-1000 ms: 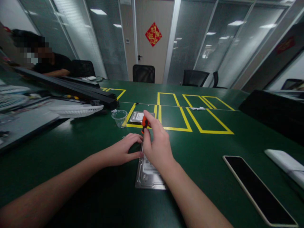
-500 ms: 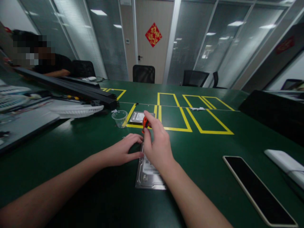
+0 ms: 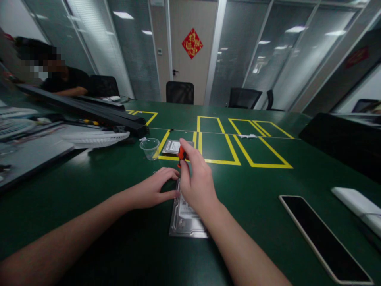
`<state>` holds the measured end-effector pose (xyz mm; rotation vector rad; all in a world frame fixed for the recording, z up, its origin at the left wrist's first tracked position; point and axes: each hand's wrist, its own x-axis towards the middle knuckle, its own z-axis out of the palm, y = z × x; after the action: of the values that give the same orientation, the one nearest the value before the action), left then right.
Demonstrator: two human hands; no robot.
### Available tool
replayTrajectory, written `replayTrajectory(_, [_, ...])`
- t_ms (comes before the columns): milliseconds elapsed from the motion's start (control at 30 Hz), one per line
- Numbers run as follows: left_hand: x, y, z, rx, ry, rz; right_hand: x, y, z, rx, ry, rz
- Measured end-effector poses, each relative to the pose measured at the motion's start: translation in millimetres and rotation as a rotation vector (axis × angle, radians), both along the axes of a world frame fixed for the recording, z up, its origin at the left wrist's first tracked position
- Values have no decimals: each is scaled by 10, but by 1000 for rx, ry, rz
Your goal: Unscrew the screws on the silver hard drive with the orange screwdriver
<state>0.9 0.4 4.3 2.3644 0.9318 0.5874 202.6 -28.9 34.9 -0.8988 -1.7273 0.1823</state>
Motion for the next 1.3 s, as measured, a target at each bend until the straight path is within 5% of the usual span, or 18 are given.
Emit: replayTrajectory(1300, [1, -16, 12, -17, 14, 18, 5, -4, 71, 129, -7, -51])
